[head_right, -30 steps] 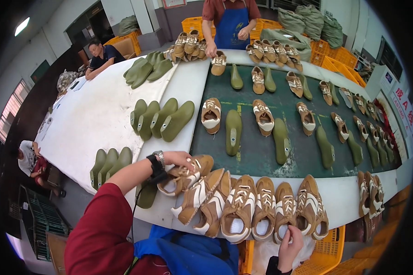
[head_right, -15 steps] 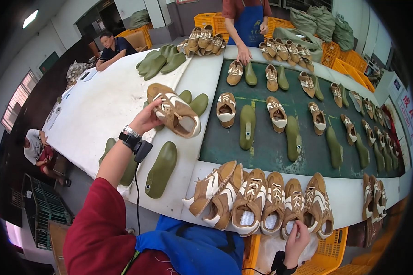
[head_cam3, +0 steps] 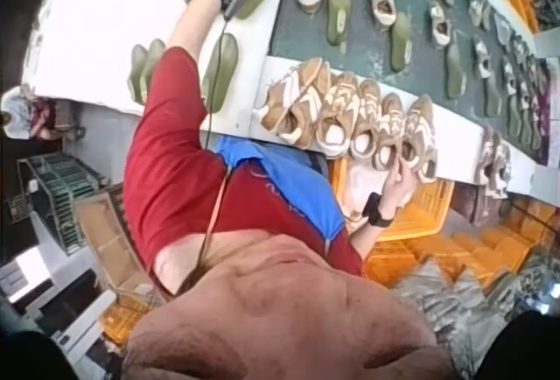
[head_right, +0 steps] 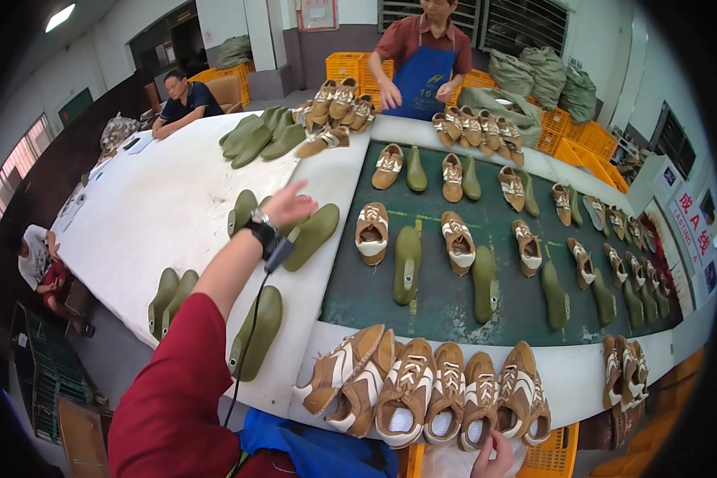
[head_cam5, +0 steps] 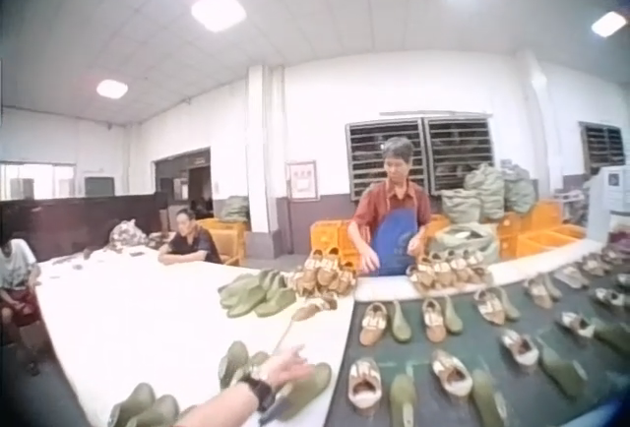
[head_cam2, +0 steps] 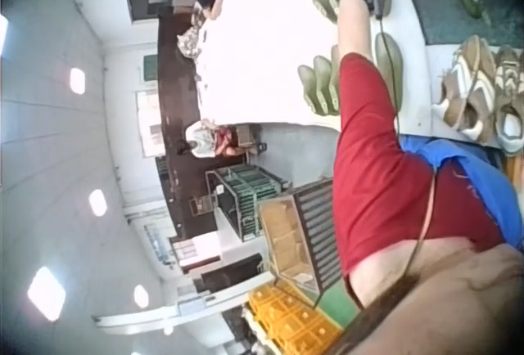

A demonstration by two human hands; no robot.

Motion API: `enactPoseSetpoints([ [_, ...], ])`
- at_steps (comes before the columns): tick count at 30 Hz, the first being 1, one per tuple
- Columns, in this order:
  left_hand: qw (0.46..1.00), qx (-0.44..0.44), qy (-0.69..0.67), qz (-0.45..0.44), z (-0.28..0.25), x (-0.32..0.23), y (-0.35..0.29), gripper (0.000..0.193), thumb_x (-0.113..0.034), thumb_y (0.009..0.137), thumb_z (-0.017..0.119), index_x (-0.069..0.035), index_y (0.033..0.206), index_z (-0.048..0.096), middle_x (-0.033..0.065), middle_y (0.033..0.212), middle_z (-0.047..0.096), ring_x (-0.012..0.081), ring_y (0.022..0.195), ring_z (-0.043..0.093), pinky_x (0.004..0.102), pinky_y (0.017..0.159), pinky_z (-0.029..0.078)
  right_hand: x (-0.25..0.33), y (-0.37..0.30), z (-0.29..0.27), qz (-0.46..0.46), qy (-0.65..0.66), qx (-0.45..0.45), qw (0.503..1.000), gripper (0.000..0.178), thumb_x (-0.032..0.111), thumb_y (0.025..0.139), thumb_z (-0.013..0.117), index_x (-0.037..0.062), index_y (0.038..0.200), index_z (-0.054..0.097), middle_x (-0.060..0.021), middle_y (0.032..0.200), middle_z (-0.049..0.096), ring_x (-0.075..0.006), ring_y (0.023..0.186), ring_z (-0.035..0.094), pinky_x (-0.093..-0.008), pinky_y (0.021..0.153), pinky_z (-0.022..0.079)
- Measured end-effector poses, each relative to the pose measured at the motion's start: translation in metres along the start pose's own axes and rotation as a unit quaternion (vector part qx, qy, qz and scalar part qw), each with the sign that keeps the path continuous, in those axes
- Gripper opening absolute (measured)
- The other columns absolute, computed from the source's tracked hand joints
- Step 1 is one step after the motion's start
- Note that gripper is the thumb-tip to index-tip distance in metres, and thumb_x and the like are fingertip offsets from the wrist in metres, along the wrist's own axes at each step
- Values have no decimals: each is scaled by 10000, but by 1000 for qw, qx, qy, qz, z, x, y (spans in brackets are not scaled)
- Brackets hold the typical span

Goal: Sort shoes and match them with corresponding green shoe lasts at an assembly line workbench.

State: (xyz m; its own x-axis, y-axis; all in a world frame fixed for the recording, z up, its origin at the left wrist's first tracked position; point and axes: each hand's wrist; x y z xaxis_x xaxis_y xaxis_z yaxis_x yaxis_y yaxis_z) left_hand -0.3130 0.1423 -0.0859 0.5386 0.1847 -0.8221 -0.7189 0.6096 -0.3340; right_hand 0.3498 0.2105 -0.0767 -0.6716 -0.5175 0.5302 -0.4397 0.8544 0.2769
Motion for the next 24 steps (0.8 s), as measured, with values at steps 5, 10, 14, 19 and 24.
enactPoseSetpoints([
  [5, 966, 116, 230, -19, 72, 51, -83, 617, -216, 885, 604, -76, 1392, 283, 104, 1192, 501, 201, 1006, 561, 345, 856, 510, -46, -7, 10, -11, 57, -61, 997, 137, 16, 851, 560, -48, 956, 620, -120, 775, 628, -176, 661, 595, -283, 627, 466],
  [10, 874, 348, 321, 112, 118, 28, -202, 570, -169, 886, 602, -86, 1382, 334, 85, 1197, 532, 157, 1062, 544, 306, 883, 475, -29, 0, 9, -19, 66, -45, 997, 125, 4, 849, 554, -56, 944, 609, -124, 776, 627, -172, 657, 592, -284, 626, 467],
  [14, 743, 595, 210, 223, 132, -2, -339, 689, -275, 800, 696, -18, 1337, 350, 144, 1310, 421, 214, 1210, 442, 403, 995, 375, -11, 4, 13, -48, 73, -26, 996, 130, 11, 856, 548, -57, 951, 607, -123, 793, 629, -171, 680, 591, -275, 641, 463],
  [19, 693, 700, -173, 14, 137, 7, -454, 460, -184, 787, 736, 41, 1130, 528, 176, 994, 568, 307, 865, 568, 332, 715, 440, 12, -4, 15, -76, 55, -22, 995, 130, 30, 879, 546, -41, 967, 611, -115, 812, 634, -161, 696, 587, -265, 647, 460],
  [24, 684, 707, -94, 151, 104, -17, -462, 540, -202, 739, 779, 72, 1115, 504, 139, 886, 557, 238, 802, 543, 315, 675, 427, 49, -6, 13, -118, 56, -13, 991, 135, 10, 846, 573, -56, 958, 611, -143, 818, 641, -223, 697, 604, -302, 656, 472],
])
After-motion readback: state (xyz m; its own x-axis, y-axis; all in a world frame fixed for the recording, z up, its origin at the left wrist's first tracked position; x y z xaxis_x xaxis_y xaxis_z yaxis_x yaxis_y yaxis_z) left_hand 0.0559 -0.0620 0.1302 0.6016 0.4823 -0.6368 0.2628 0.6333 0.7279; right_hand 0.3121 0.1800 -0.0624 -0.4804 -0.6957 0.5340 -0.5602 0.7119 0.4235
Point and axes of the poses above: each hand's wrist, its own y-axis towards the middle knuckle, its own z-axis out of the palm, x = y × z
